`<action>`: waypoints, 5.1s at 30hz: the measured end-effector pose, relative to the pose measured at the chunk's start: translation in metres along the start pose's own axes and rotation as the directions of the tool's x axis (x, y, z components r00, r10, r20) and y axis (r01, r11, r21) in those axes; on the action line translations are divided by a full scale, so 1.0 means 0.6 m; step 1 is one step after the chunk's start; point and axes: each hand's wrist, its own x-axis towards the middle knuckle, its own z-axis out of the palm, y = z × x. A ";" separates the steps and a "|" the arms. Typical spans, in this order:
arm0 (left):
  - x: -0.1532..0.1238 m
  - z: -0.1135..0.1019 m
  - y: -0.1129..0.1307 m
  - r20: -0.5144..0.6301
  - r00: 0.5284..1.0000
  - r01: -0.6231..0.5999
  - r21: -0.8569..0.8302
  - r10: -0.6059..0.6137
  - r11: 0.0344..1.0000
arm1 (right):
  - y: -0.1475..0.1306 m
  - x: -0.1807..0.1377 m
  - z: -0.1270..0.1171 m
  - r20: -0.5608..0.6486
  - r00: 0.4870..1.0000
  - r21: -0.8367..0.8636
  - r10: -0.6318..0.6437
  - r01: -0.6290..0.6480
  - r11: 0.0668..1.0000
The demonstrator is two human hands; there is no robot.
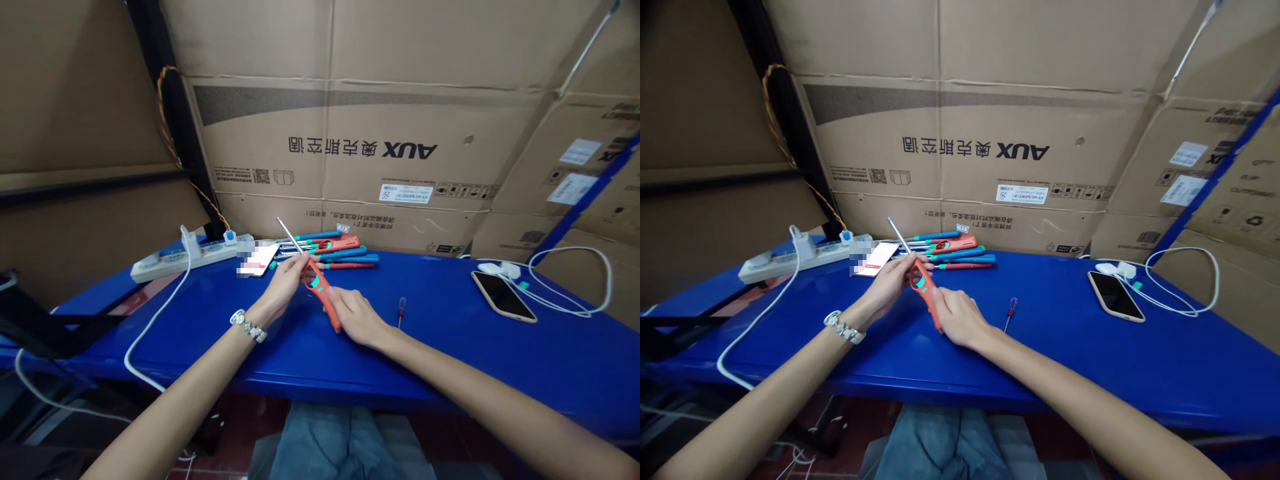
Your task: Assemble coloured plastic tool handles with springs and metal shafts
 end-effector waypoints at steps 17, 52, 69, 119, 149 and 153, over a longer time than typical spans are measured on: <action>-0.018 -0.161 0.009 -0.190 0.953 0.200 -0.195 -0.238 0.960 | -0.059 0.242 0.085 -0.002 0.968 -0.537 -0.251 0.211 0.817; -0.010 -0.052 -0.001 0.549 0.829 -0.560 0.815 0.108 0.148 | 0.083 0.050 -0.050 -0.381 0.920 0.743 0.099 0.240 0.625; -0.012 -0.061 -0.009 0.568 0.816 -0.578 0.798 0.107 0.171 | 0.094 0.047 -0.056 -0.188 0.981 0.791 -0.044 0.178 0.585; -0.027 -0.011 0.007 0.398 0.911 -0.407 0.831 0.105 0.379 | 0.019 0.058 0.029 -0.277 0.957 0.673 -0.087 0.258 0.693; -0.018 -0.046 -0.009 0.482 0.857 -0.509 0.846 0.181 0.156 | 0.033 0.042 -0.018 -0.299 0.948 0.793 0.106 0.185 0.581; -0.021 -0.025 -0.009 0.462 0.867 -0.496 0.761 0.187 0.418 | 0.017 0.043 0.011 -0.220 0.976 0.731 -0.001 0.165 0.663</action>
